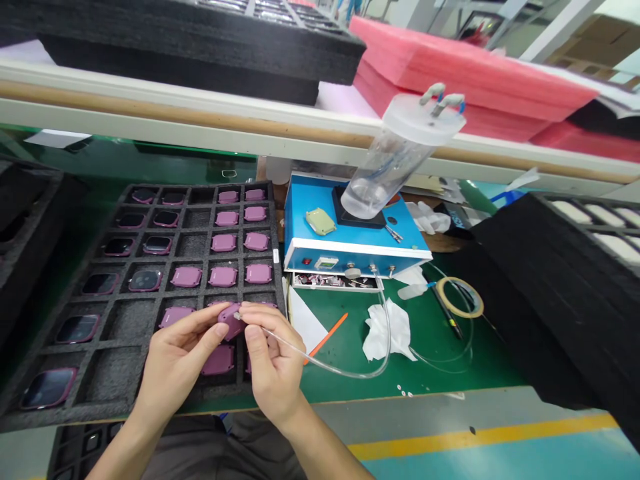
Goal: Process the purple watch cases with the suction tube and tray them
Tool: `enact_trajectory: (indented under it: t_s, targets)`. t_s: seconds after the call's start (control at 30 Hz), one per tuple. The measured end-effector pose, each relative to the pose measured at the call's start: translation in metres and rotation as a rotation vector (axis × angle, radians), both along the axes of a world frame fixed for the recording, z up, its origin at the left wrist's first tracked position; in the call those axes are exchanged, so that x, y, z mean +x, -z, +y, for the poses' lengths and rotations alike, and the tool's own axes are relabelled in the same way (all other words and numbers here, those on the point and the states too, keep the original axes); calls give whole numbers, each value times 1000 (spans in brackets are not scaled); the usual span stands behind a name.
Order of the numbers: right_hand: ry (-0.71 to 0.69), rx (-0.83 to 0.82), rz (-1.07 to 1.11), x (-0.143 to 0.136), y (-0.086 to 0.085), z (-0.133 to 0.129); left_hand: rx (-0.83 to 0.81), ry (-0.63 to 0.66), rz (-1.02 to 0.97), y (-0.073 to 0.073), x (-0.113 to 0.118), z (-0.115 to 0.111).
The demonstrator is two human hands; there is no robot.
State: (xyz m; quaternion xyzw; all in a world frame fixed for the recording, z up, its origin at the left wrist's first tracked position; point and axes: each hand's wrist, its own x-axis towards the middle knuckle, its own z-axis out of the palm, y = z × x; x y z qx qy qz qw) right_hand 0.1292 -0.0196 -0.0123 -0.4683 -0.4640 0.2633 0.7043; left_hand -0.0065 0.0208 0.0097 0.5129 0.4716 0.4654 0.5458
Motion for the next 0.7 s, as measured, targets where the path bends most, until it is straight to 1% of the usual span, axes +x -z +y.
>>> enact_trajectory:
  t_s: [0.27, 0.7]
  targets:
    - [-4, 11, 6, 0, -1, 1, 9, 9, -20, 0, -1, 0]
    - [-23, 0, 41, -1, 0, 1, 45, -11, 5, 0, 0, 1]
